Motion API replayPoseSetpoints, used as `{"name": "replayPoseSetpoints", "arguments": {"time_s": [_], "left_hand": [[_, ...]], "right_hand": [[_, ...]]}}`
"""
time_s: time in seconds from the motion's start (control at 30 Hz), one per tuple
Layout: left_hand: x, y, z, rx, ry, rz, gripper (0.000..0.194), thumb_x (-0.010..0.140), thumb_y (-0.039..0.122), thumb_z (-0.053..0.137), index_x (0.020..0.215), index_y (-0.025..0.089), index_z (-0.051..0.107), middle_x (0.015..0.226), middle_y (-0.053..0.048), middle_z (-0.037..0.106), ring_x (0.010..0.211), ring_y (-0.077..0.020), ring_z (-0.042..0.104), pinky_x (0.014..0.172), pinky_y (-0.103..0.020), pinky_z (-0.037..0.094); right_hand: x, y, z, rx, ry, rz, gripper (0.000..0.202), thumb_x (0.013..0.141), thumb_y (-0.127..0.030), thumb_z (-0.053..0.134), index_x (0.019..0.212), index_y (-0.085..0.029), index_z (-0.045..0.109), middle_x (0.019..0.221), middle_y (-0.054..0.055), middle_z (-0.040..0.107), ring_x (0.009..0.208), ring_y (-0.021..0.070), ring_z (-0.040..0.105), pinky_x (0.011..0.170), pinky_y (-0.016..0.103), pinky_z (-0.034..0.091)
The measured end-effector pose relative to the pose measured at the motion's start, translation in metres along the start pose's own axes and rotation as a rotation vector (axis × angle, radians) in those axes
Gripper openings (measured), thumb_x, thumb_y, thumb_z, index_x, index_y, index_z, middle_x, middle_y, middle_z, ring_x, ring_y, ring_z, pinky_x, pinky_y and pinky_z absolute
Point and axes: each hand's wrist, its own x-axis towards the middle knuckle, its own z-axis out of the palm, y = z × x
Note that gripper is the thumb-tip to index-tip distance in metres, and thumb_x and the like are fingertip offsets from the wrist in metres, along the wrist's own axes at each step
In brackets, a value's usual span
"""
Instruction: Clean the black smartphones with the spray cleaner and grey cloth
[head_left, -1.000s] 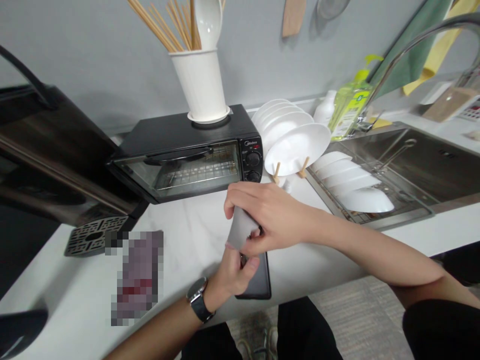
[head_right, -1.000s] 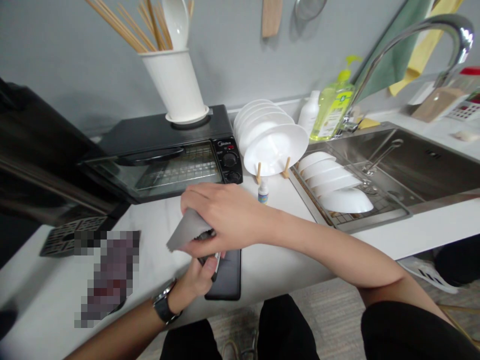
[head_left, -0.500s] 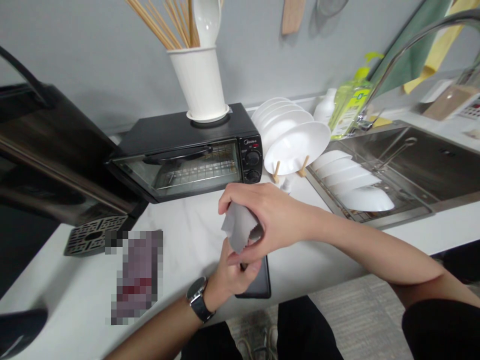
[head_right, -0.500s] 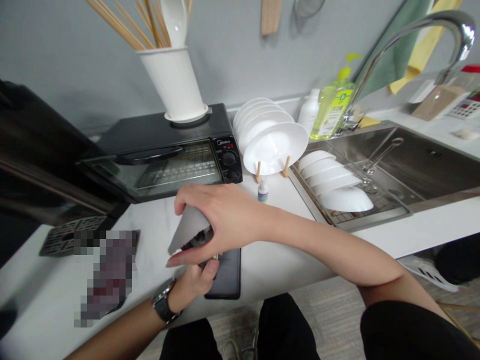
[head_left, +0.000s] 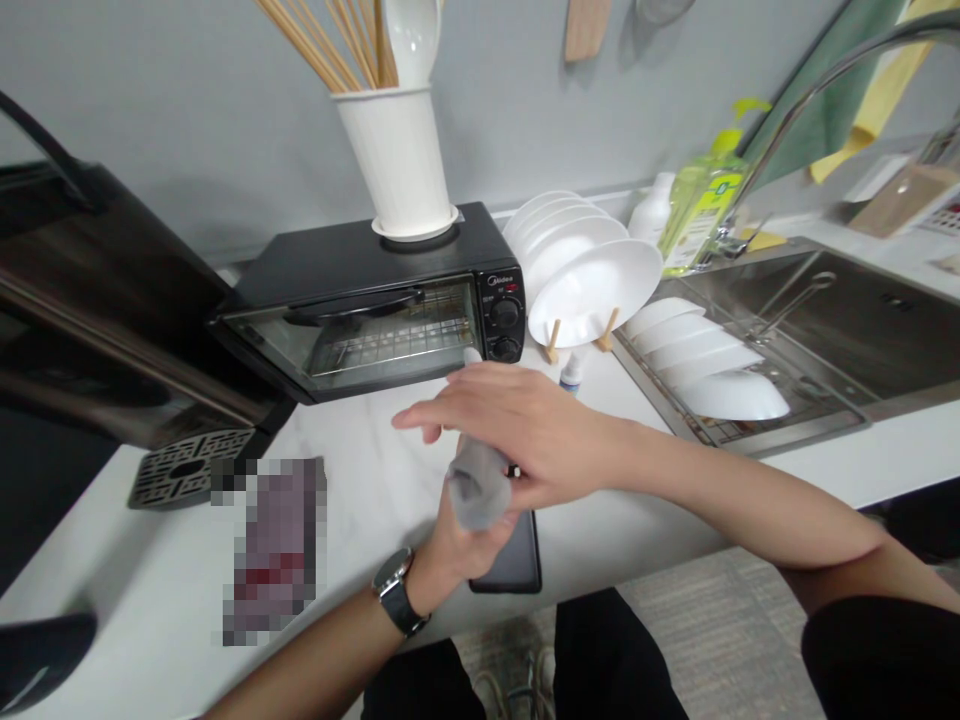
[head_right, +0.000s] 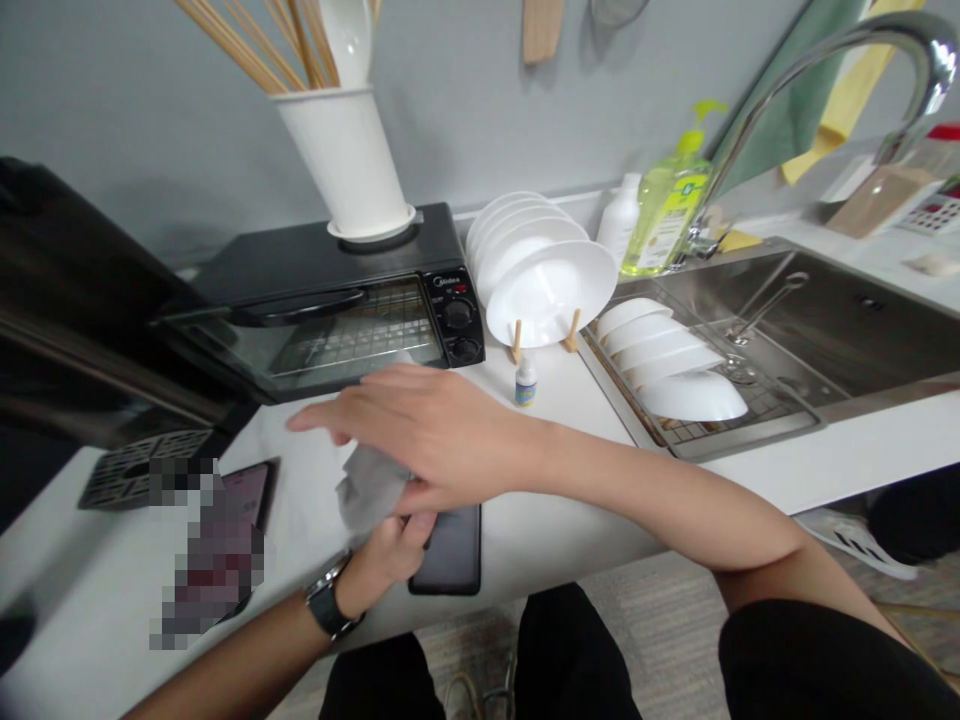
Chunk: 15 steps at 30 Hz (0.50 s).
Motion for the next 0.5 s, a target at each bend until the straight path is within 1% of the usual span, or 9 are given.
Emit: {"name": "replayPoseSetpoints", "arguments": {"time_s": [0.07,0.1,0.13,0.17,0.23,0.3,0.37,0.43,0.5], "left_hand": [[0.001,0.002,-0.001,0.015,0.011,0.065,0.050,0.090,0.068,0.058,0.110,0.022,0.066,0.107,-0.013,0.074,0.107,-0.0330,0.068,0.100,-0.052,0.056],[0.001,0.002,-0.001,0.019,0.015,0.090,0.051,0.091,0.068,0.057,0.109,0.022,0.066,0.107,-0.013,0.074,0.105,-0.0327,0.068,0.100,-0.051,0.056],[0.001,0.002,-0.001,0.018,0.019,0.098,0.050,0.092,0.069,0.055,0.109,0.022,0.065,0.106,-0.013,0.073,0.103,-0.0318,0.068,0.098,-0.050,0.057],[0.001,0.001,0.000,0.017,0.021,0.095,0.050,0.093,0.069,0.053,0.107,0.022,0.065,0.104,-0.012,0.073,0.101,-0.0308,0.068,0.096,-0.049,0.057],[0.000,-0.003,0.003,0.028,0.044,0.082,0.051,0.095,0.070,0.051,0.104,0.022,0.064,0.103,-0.012,0.072,0.100,-0.0294,0.068,0.094,-0.046,0.057],[-0.002,-0.007,0.005,0.053,0.076,0.069,0.052,0.095,0.072,0.050,0.100,0.022,0.064,0.099,-0.011,0.072,0.099,-0.0288,0.068,0.091,-0.045,0.058],[-0.003,-0.010,0.006,0.070,0.064,0.054,0.053,0.093,0.073,0.051,0.096,0.022,0.064,0.089,-0.009,0.072,0.095,-0.0282,0.068,0.085,-0.042,0.059],[-0.003,-0.010,0.006,0.070,0.028,0.037,0.053,0.093,0.073,0.051,0.093,0.022,0.065,0.080,-0.007,0.070,0.089,-0.0274,0.069,0.080,-0.040,0.059],[-0.001,-0.009,0.005,0.062,0.018,0.051,0.052,0.095,0.071,0.050,0.094,0.022,0.066,0.080,-0.006,0.071,0.088,-0.0270,0.069,0.081,-0.039,0.059]], "right_hand": [[0.000,0.004,-0.001,0.078,0.018,0.164,0.049,0.090,-0.049,0.074,0.123,-0.019,0.054,0.109,0.007,0.069,0.099,0.0231,0.064,0.087,0.036,0.051],[0.000,0.005,-0.002,0.087,0.025,0.215,0.050,0.086,-0.055,0.076,0.115,-0.020,0.054,0.104,0.006,0.067,0.094,0.0228,0.063,0.082,0.035,0.051],[0.000,0.005,-0.002,0.076,0.028,0.238,0.047,0.085,-0.056,0.076,0.108,-0.021,0.054,0.101,0.005,0.066,0.091,0.0225,0.062,0.079,0.034,0.050],[0.000,0.005,-0.002,0.050,0.021,0.229,0.040,0.087,-0.052,0.074,0.103,-0.021,0.053,0.099,0.005,0.065,0.090,0.0225,0.061,0.079,0.034,0.050],[0.000,0.001,-0.002,-0.023,-0.012,0.147,0.021,0.094,-0.037,0.066,0.100,-0.021,0.054,0.099,0.007,0.065,0.093,0.0228,0.061,0.085,0.037,0.051],[0.000,-0.003,-0.001,-0.108,-0.053,0.028,0.004,0.099,-0.023,0.057,0.101,-0.019,0.057,0.100,0.007,0.067,0.095,0.0220,0.062,0.099,0.041,0.051],[-0.001,-0.006,0.001,-0.191,-0.051,-0.111,0.011,0.103,-0.015,0.051,0.106,-0.017,0.061,0.103,0.007,0.071,0.098,0.0204,0.064,0.112,0.042,0.046],[-0.002,-0.006,0.003,-0.213,-0.026,-0.223,0.019,0.104,-0.014,0.049,0.117,-0.015,0.062,0.116,0.008,0.073,0.108,0.0193,0.065,0.120,0.040,0.040],[-0.002,-0.003,0.003,-0.150,-0.010,-0.204,0.027,0.104,-0.018,0.052,0.130,-0.013,0.058,0.129,0.011,0.071,0.121,0.0200,0.064,0.121,0.041,0.040]]}}
